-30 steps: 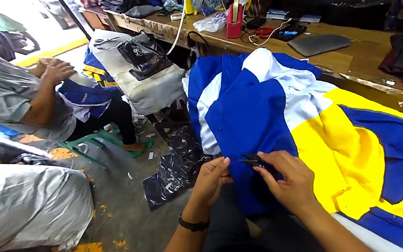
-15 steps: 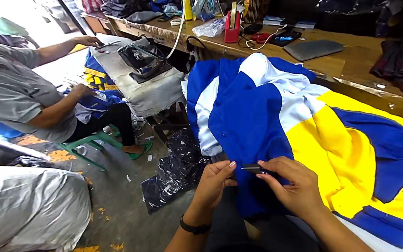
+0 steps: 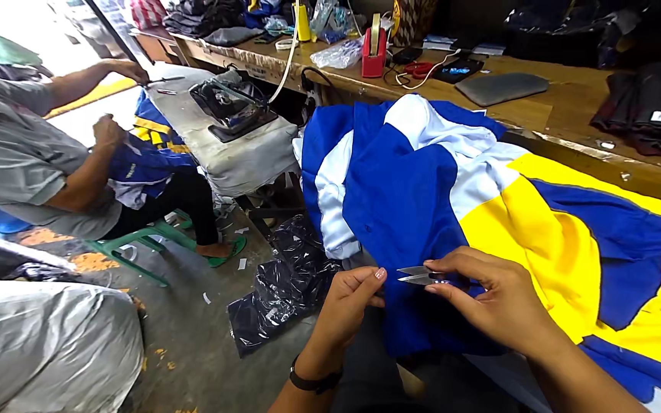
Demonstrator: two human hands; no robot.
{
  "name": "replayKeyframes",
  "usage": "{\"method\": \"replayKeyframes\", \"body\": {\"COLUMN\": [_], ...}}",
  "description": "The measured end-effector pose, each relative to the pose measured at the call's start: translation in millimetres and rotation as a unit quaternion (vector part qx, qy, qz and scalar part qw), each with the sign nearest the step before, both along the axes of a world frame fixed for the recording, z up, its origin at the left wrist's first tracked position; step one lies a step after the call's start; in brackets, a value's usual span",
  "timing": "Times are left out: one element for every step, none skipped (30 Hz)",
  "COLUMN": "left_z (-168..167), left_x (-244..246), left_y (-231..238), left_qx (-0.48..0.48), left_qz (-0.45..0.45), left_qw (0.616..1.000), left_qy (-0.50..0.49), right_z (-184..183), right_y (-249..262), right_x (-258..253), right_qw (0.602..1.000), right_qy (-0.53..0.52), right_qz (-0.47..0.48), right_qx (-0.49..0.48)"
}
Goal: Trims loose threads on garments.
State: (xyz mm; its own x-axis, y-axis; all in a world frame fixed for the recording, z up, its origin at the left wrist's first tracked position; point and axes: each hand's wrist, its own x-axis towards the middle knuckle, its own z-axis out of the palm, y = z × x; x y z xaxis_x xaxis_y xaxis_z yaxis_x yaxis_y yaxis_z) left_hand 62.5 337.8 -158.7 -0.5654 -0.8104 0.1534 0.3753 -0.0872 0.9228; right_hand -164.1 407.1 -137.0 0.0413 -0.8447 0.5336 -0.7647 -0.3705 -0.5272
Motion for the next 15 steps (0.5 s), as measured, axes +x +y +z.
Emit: {"method": "replayKeyframes", "body": {"left_z": [0.6, 0.9, 1.5, 2.1, 2.5, 3.1, 3.5, 3.9, 4.5, 5.1, 5.3, 5.0, 4.8, 4.9, 5.2], "left_x": [-0.1, -0.2, -0.3, -0.7, -1.1, -1.4, -1.4, -1.3, -1.0, -0.7, -0.3, 0.1, 0.4, 0.9, 1.2], "left_y": [-0.4, -1.0, -1.6, -2.0, -2.5, -3.0, -3.5, -4.1, -4.5, -5.1, -5.8, -6.6, -7.6, -8.6, -9.3], "left_qx": [-0.005, -0.010, -0.016, -0.023, -0.030, -0.039, -0.051, -0.067, -0.078, -0.088, -0.099, -0.113, -0.130, -0.147, -0.160], "left_qz": [-0.005, -0.011, -0.016, -0.020, -0.021, -0.019, -0.017, -0.014, -0.013, -0.013, -0.014, -0.014, -0.013, -0.015, -0.017], "left_qw": [1.000, 1.000, 1.000, 0.999, 0.999, 0.999, 0.998, 0.997, 0.996, 0.995, 0.993, 0.991, 0.989, 0.986, 0.983], "left_qy": [-0.002, -0.004, -0.007, -0.011, -0.015, -0.020, -0.026, -0.036, -0.044, -0.053, -0.059, -0.066, -0.074, -0.081, -0.089], "right_z": [2.0, 4.2, 6.6, 9.2, 12.2, 15.3, 18.2, 20.7, 22.7, 24.4, 26.0, 27.7, 29.5, 31.1, 32.5], "right_y": [-1.6, -3.2, -5.0, -6.9, -8.6, -10.1, -11.6, -13.0, -14.2, -15.5, -16.5, -17.2, -17.9, -18.8, -19.5], "right_x": [-2.1, -4.1, -5.5, -6.6, -7.6, -8.8, -10.2, -11.7, -13.1, -14.3, -15.5, -16.6, -17.6, -18.7, -19.7], "right_qw": [1.000, 0.999, 0.998, 0.997, 0.996, 0.994, 0.992, 0.990, 0.988, 0.987, 0.986, 0.984, 0.983, 0.981, 0.979], "right_qy": [0.013, 0.028, 0.044, 0.061, 0.078, 0.094, 0.107, 0.119, 0.128, 0.135, 0.140, 0.147, 0.155, 0.164, 0.171], "right_qz": [0.010, 0.022, 0.030, 0.036, 0.041, 0.045, 0.052, 0.059, 0.065, 0.070, 0.074, 0.080, 0.088, 0.096, 0.104], "right_qx": [-0.002, -0.006, -0.012, -0.022, -0.030, -0.036, -0.041, -0.046, -0.050, -0.052, -0.053, -0.053, -0.051, -0.049, -0.048]}}
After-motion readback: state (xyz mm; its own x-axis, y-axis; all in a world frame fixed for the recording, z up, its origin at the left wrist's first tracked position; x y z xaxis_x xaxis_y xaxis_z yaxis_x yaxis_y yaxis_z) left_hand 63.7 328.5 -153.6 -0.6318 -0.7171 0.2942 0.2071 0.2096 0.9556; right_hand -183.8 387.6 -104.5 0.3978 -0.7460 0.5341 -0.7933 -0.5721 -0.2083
